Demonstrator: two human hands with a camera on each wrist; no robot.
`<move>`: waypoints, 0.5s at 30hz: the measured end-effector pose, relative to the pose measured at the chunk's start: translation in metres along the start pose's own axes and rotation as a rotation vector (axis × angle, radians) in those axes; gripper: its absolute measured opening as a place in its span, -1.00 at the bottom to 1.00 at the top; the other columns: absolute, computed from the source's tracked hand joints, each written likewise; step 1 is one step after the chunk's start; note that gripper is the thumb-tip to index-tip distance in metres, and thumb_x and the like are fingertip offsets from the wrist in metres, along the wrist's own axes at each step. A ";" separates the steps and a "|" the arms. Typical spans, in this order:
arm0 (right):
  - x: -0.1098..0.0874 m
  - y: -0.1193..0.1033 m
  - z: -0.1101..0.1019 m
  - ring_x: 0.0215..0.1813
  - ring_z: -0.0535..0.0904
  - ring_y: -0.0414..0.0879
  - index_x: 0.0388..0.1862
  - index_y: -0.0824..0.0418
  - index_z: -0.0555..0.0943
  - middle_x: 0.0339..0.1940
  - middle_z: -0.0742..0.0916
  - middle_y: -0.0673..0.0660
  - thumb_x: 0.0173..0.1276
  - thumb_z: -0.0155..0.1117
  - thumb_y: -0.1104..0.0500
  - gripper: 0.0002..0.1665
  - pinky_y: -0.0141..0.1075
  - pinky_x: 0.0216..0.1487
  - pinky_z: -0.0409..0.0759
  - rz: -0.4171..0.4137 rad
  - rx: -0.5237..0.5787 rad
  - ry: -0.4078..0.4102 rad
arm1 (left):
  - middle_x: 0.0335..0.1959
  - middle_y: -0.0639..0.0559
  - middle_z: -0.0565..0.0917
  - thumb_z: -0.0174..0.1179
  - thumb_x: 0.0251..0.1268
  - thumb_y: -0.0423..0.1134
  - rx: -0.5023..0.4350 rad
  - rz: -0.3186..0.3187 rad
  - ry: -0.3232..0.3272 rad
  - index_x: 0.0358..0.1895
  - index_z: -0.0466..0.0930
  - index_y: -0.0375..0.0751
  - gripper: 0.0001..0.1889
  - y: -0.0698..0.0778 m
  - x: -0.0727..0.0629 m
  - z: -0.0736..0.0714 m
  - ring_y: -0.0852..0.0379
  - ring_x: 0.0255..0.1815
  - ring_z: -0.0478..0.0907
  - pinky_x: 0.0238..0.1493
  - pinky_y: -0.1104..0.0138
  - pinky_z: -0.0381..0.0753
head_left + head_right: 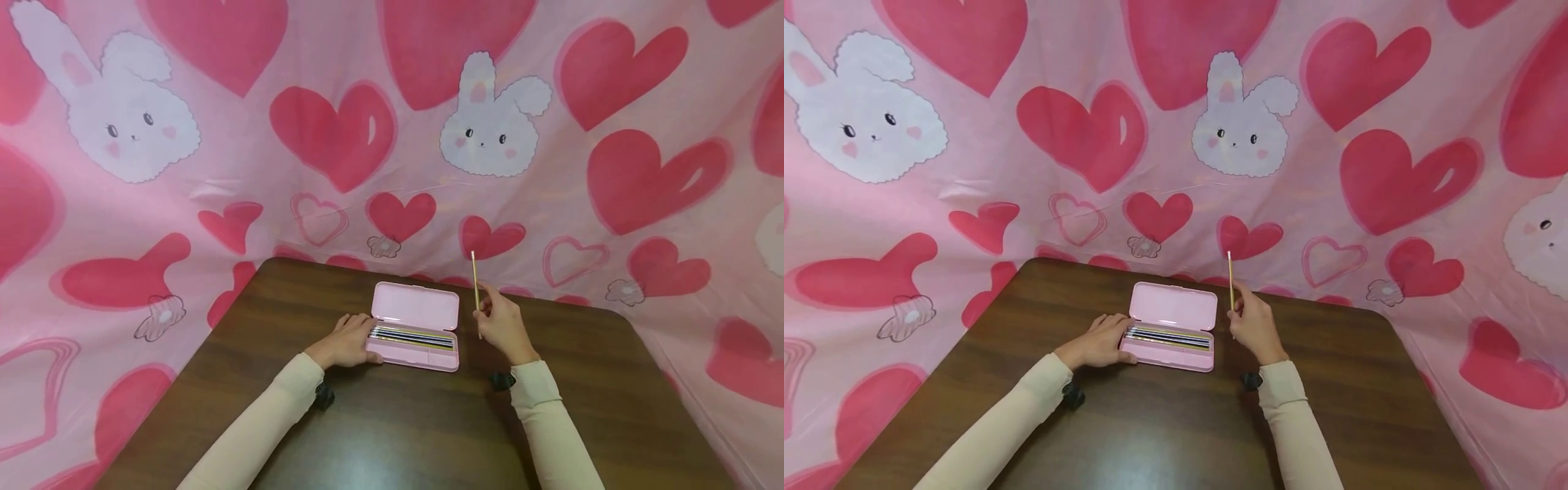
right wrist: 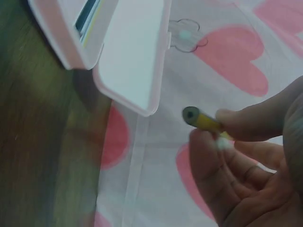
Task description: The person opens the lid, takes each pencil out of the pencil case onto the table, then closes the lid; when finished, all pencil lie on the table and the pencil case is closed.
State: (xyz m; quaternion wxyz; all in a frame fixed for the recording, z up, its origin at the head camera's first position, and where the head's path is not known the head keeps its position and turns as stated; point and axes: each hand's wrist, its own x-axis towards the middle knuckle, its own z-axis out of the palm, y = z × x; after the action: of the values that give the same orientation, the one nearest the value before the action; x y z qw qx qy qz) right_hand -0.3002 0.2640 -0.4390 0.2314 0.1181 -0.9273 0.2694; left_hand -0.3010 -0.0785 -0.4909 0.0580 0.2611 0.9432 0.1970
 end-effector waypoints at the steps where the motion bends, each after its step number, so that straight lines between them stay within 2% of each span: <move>1: -0.001 0.002 -0.001 -0.39 0.61 -0.08 0.36 0.18 0.48 -0.42 0.69 0.11 0.17 0.41 0.35 -0.28 -0.12 -0.23 0.63 0.021 -0.012 -0.022 | 0.35 -0.17 0.45 0.41 0.15 0.19 -0.001 -0.001 -0.002 0.48 0.30 -0.23 -0.09 0.000 0.000 0.000 -0.17 0.47 0.30 0.59 -0.17 0.00; 4: -0.004 0.008 -0.003 -0.37 0.59 -0.04 0.40 0.23 0.44 -0.42 0.69 0.11 0.20 0.38 0.32 -0.26 -0.04 -0.17 0.62 0.094 -0.055 -0.122 | 0.35 -0.17 0.45 0.42 0.15 0.18 -0.010 -0.002 -0.003 0.48 0.30 -0.23 -0.09 -0.001 -0.001 0.000 -0.18 0.47 0.30 0.59 -0.18 0.00; 8: -0.007 0.015 -0.002 -0.35 0.59 -0.01 0.42 0.31 0.40 -0.40 0.69 0.14 0.20 0.36 0.29 -0.23 -0.02 -0.18 0.63 0.180 -0.091 -0.282 | 0.33 -0.15 0.45 0.42 0.14 0.19 -0.004 -0.003 0.000 0.48 0.29 -0.20 -0.09 -0.001 0.001 0.000 -0.17 0.46 0.30 0.59 -0.18 0.00; 11: -0.010 0.017 0.002 -0.30 0.60 0.02 0.43 0.35 0.39 -0.35 0.69 0.18 0.20 0.33 0.29 -0.22 -0.01 -0.14 0.65 0.209 -0.111 -0.386 | 0.33 -0.14 0.45 0.41 0.14 0.20 0.003 -0.003 -0.001 0.48 0.29 -0.19 -0.09 -0.001 0.001 0.000 -0.16 0.46 0.30 0.59 -0.18 -0.01; 15: -0.015 0.016 0.008 -0.14 0.63 0.11 0.40 0.41 0.43 -0.20 0.75 0.28 0.14 0.31 0.29 -0.22 0.06 0.03 0.66 0.215 -0.150 -0.462 | 0.35 -0.16 0.44 0.41 0.15 0.19 0.005 0.002 -0.003 0.49 0.29 -0.20 -0.08 0.000 0.001 0.000 -0.17 0.47 0.29 0.59 -0.18 -0.01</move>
State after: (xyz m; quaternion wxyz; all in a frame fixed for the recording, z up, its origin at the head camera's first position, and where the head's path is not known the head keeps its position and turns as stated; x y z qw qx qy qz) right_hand -0.2957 0.2747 -0.4594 -0.0086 0.0597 -0.9801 0.1890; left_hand -0.3020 -0.0779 -0.4909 0.0586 0.2622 0.9434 0.1945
